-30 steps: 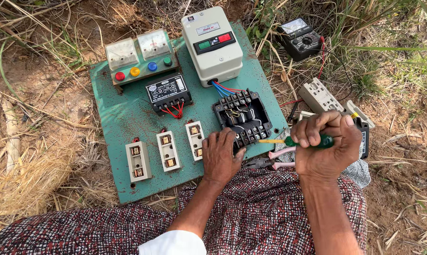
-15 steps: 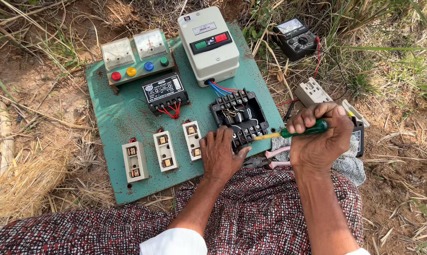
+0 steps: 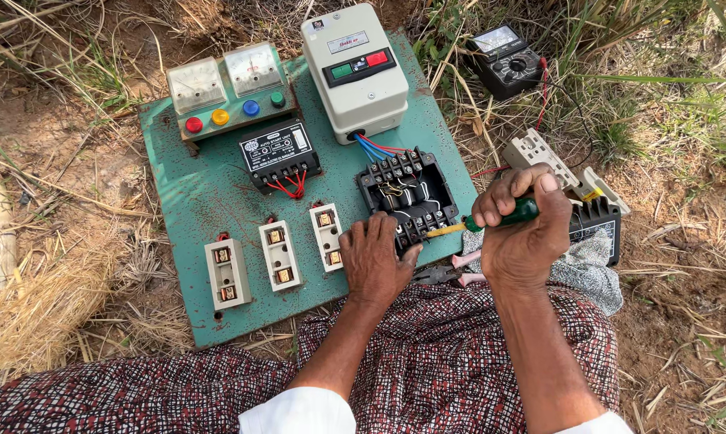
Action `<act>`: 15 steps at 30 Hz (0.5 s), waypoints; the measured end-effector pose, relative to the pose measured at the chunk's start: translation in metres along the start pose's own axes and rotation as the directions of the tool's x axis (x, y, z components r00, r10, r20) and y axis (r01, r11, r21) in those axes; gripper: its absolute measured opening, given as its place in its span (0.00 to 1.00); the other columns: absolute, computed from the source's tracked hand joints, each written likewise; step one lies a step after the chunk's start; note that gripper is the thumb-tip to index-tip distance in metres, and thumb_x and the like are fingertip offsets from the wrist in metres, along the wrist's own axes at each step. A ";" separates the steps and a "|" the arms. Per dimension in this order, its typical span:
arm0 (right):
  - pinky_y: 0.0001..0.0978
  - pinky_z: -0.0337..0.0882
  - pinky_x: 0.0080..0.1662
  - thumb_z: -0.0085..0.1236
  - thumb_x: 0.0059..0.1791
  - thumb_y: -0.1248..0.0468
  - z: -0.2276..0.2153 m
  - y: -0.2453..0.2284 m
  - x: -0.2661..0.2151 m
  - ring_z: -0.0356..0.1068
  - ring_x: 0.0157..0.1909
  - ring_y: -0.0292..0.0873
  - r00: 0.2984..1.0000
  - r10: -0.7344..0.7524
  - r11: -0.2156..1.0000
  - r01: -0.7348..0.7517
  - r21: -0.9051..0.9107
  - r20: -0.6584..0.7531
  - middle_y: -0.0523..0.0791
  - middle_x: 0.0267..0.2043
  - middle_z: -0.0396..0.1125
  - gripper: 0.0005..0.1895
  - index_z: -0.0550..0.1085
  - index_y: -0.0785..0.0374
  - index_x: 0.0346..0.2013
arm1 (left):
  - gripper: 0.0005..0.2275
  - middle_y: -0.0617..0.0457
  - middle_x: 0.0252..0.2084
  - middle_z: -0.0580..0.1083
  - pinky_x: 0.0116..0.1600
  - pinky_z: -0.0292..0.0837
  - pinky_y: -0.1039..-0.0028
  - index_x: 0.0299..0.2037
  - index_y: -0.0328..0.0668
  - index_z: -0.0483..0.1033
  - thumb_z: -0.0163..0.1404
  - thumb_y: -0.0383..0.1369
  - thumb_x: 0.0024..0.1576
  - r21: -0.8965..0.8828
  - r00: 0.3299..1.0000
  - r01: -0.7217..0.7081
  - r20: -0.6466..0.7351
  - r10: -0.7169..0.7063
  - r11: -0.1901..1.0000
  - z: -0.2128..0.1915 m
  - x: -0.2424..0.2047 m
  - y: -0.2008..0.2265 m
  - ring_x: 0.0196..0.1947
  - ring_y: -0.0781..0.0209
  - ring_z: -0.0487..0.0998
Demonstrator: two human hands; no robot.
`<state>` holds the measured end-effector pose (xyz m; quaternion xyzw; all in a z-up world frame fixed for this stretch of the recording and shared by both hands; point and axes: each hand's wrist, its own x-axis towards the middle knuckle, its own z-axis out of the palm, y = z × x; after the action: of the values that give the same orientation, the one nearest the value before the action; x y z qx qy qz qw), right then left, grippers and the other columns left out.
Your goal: The person wires electrical components on a board. They use a screwdriver to loosen and tighten screws on a terminal block, insert colored wires into the terminals, and secure an electrical component onto the green panel.
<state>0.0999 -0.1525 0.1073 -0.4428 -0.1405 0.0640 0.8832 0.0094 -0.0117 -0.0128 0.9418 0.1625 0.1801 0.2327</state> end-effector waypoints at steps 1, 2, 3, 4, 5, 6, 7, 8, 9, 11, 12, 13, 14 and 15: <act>0.37 0.62 0.37 0.48 0.56 0.50 0.001 0.000 0.000 0.56 0.30 0.39 1.000 0.006 1.000 -0.006 -0.005 0.003 0.40 0.28 0.55 0.15 0.64 0.57 0.34 | 0.29 0.46 0.56 0.69 0.56 0.56 0.54 0.53 0.38 0.70 0.64 0.48 0.47 -0.002 1.000 -0.001 0.000 0.001 1.000 0.001 0.000 0.000 0.53 0.47 0.66; 0.37 0.62 0.37 0.48 0.56 0.50 0.003 0.000 0.000 0.56 0.30 0.39 1.000 0.006 1.000 -0.006 -0.005 0.003 0.40 0.28 0.55 0.15 0.64 0.57 0.34 | 0.29 0.46 0.56 0.69 0.56 0.56 0.54 0.53 0.38 0.70 0.64 0.48 0.48 0.010 1.000 0.000 0.008 0.000 1.000 0.001 0.000 0.000 0.53 0.47 0.66; 0.37 0.62 0.36 0.49 0.55 0.50 0.004 0.000 0.000 0.55 0.30 0.39 1.000 -0.004 1.000 0.004 -0.020 0.004 0.41 0.28 0.55 0.15 0.64 0.57 0.34 | 0.29 0.46 0.56 0.69 0.57 0.56 0.54 0.54 0.38 0.70 0.64 0.48 0.48 0.022 1.000 0.001 0.016 -0.001 1.000 0.002 -0.001 -0.001 0.53 0.48 0.66; 0.38 0.62 0.36 0.49 0.55 0.50 0.005 0.000 0.000 0.55 0.30 0.39 1.000 -0.013 0.999 0.013 -0.034 0.004 0.41 0.28 0.55 0.16 0.64 0.58 0.34 | 0.29 0.46 0.56 0.69 0.57 0.56 0.54 0.54 0.38 0.70 0.64 0.48 0.48 0.022 1.000 0.002 0.016 -0.002 1.000 0.002 -0.001 -0.002 0.53 0.48 0.66; 0.38 0.62 0.36 0.49 0.55 0.50 0.006 0.000 -0.001 0.55 0.30 0.39 1.000 -0.012 0.999 0.012 -0.035 0.005 0.41 0.28 0.55 0.16 0.64 0.58 0.34 | 0.29 0.46 0.56 0.69 0.57 0.56 0.54 0.54 0.38 0.70 0.64 0.48 0.48 0.027 1.000 -0.005 0.021 0.005 1.000 0.003 -0.001 -0.002 0.53 0.47 0.66; 0.37 0.62 0.36 0.49 0.55 0.50 0.006 0.000 -0.001 0.56 0.30 0.39 1.000 -0.007 0.999 0.008 -0.049 0.004 0.41 0.28 0.55 0.16 0.64 0.58 0.34 | 0.29 0.46 0.57 0.68 0.56 0.56 0.54 0.55 0.38 0.69 0.64 0.47 0.49 0.031 1.000 -0.013 0.025 0.013 0.999 0.003 -0.001 -0.003 0.53 0.47 0.66; 0.37 0.62 0.36 0.49 0.55 0.50 0.007 0.000 -0.001 0.56 0.30 0.38 1.000 -0.003 0.998 0.003 -0.063 0.002 0.41 0.28 0.55 0.16 0.64 0.58 0.34 | 0.29 0.46 0.57 0.68 0.56 0.56 0.54 0.55 0.38 0.69 0.64 0.47 0.49 0.031 1.000 -0.014 0.023 0.014 0.999 0.004 0.000 -0.003 0.53 0.47 0.66; 0.37 0.62 0.36 0.49 0.55 0.50 0.007 0.001 -0.001 0.56 0.30 0.38 1.000 -0.003 0.998 0.003 -0.062 0.002 0.41 0.28 0.55 0.16 0.64 0.58 0.34 | 0.29 0.46 0.57 0.68 0.57 0.56 0.54 0.55 0.39 0.69 0.64 0.47 0.47 0.044 1.000 -0.018 0.017 0.018 0.999 0.003 0.000 -0.003 0.54 0.47 0.66; 0.37 0.63 0.36 0.49 0.56 0.51 0.007 0.002 -0.001 0.56 0.30 0.39 0.999 -0.029 0.995 0.031 -0.100 0.026 0.41 0.28 0.55 0.16 0.64 0.59 0.34 | 0.30 0.46 0.57 0.68 0.57 0.56 0.55 0.55 0.40 0.70 0.64 0.46 0.46 0.058 1.000 -0.022 0.012 0.022 0.998 0.003 -0.001 -0.002 0.55 0.48 0.66; 0.37 0.64 0.36 0.48 0.56 0.51 0.008 0.003 0.001 0.56 0.30 0.39 0.997 -0.059 0.988 0.066 -0.139 0.054 0.42 0.28 0.55 0.16 0.64 0.59 0.34 | 0.30 0.46 0.57 0.68 0.56 0.56 0.54 0.55 0.40 0.69 0.64 0.46 0.47 0.037 0.999 -0.001 0.042 0.000 0.999 0.000 0.000 0.000 0.55 0.48 0.66; 0.37 0.64 0.36 0.49 0.57 0.53 0.009 0.005 0.001 0.56 0.30 0.39 0.995 -0.054 0.978 0.070 -0.196 0.082 0.42 0.29 0.56 0.15 0.64 0.61 0.34 | 0.30 0.46 0.57 0.68 0.56 0.56 0.54 0.55 0.40 0.69 0.64 0.46 0.47 0.019 0.997 0.021 0.075 -0.023 1.000 -0.002 0.001 0.001 0.54 0.48 0.66; 0.37 0.64 0.37 0.49 0.57 0.55 0.010 0.007 0.000 0.56 0.31 0.39 0.993 -0.048 0.965 0.075 -0.252 0.110 0.43 0.30 0.56 0.15 0.63 0.62 0.34 | 0.30 0.46 0.57 0.68 0.56 0.56 0.54 0.55 0.40 0.69 0.64 0.46 0.47 0.018 0.997 0.019 0.072 -0.020 1.000 -0.004 0.002 0.003 0.54 0.48 0.66; 0.37 0.64 0.37 0.49 0.57 0.55 0.012 0.009 0.000 0.56 0.31 0.39 0.992 -0.051 0.964 0.078 -0.254 0.111 0.43 0.30 0.56 0.15 0.63 0.62 0.34 | 0.30 0.46 0.56 0.68 0.56 0.56 0.53 0.54 0.39 0.69 0.65 0.47 0.46 0.010 0.997 0.028 0.069 -0.029 1.000 -0.007 0.002 0.005 0.54 0.47 0.66; 0.36 0.65 0.38 0.47 0.58 0.54 0.014 0.012 0.000 0.59 0.32 0.40 0.990 -0.001 0.967 0.036 -0.251 0.140 0.44 0.29 0.57 0.16 0.64 0.62 0.32 | 0.31 0.46 0.56 0.68 0.56 0.56 0.53 0.53 0.38 0.69 0.66 0.47 0.46 0.002 0.997 0.038 0.065 -0.038 0.999 -0.009 0.003 0.008 0.54 0.47 0.66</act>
<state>0.0960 -0.1351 0.1058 -0.5448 -0.2129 0.0680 0.8082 0.0100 -0.0137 -0.0007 0.9441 0.1727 0.1449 0.2407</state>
